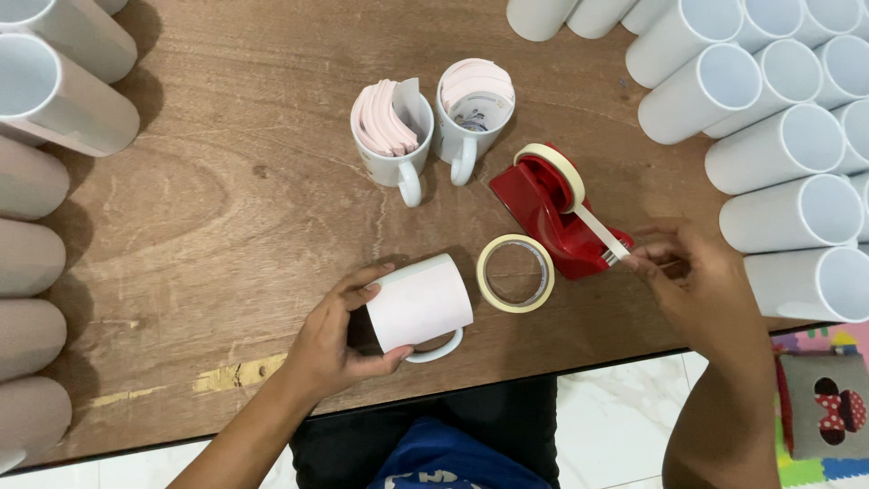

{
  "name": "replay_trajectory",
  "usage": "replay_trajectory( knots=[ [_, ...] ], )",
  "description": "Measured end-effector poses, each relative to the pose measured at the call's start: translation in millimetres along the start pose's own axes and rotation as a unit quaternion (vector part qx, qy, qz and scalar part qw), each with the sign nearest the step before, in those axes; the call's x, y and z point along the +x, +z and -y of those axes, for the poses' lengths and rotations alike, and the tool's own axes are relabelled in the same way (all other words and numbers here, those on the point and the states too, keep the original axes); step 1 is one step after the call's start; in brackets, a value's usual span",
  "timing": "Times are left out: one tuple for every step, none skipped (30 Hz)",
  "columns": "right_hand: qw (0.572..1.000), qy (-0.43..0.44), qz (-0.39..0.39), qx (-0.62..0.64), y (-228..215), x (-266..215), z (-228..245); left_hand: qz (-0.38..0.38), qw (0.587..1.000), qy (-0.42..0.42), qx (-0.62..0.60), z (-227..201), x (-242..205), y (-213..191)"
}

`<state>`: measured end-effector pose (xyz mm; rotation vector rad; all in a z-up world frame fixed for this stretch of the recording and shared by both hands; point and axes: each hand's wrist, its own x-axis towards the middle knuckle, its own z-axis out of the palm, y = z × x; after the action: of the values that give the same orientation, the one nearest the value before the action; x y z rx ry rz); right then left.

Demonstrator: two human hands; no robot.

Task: The person repeatedly applies a strip of clear adhesive tape around the body of white ceramic mugs. They pick up a mug, wrap the tape, smooth it down, and place the mug back in a stack. This process is repeated for several mugs.

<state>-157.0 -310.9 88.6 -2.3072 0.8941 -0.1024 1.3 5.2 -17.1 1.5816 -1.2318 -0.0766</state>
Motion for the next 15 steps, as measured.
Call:
replay_trajectory(
  knots=[
    [1.000,-0.003,0.004,0.000,2,-1,-6,-0.003,1.000,-0.003,0.002,-1,1,0],
    [0.999,-0.008,-0.007,0.039,4,-2,-13,0.001,1.000,-0.008,-0.006,-2,1,0],
    [0.997,-0.012,-0.016,0.078,7,-3,-20,0.005,1.000,-0.013,-0.014,-3,1,0],
    [0.997,-0.014,-0.014,0.079,7,-4,-18,0.004,1.000,-0.015,-0.011,-3,1,-1],
    [0.994,0.029,-0.021,0.101,8,-6,-16,0.004,1.000,-0.017,-0.009,-4,1,-2],
    [0.989,0.074,-0.028,0.121,7,-9,-15,0.005,1.000,-0.018,-0.009,-4,1,-1],
    [0.990,0.074,-0.027,0.120,13,-5,-23,0.004,1.000,-0.019,-0.008,-4,1,-1],
    [0.995,0.081,-0.037,0.033,20,-1,-32,0.005,1.000,-0.021,-0.003,-3,0,-1],
    [0.994,0.087,-0.048,-0.054,26,2,-40,0.006,1.000,-0.023,0.002,-3,0,-1],
    [0.994,0.084,-0.049,-0.054,30,2,-48,0.004,1.000,-0.021,0.003,-3,0,-1],
    [0.990,0.107,-0.048,-0.075,34,3,-56,0.008,1.000,-0.015,-0.003,-4,-1,-2],
    [0.987,0.123,-0.046,-0.095,39,8,-62,0.007,1.000,-0.011,-0.006,-4,0,-3],
    [0.988,0.115,-0.046,-0.095,34,7,-57,0.000,1.000,-0.010,0.001,0,4,-4],
    [0.992,0.074,-0.098,-0.026,30,-2,-57,-0.001,1.000,-0.010,-0.003,-1,1,-3],
    [0.987,0.035,-0.151,0.044,27,-11,-57,-0.003,1.000,-0.011,-0.007,-1,-1,-1]
  ],
)
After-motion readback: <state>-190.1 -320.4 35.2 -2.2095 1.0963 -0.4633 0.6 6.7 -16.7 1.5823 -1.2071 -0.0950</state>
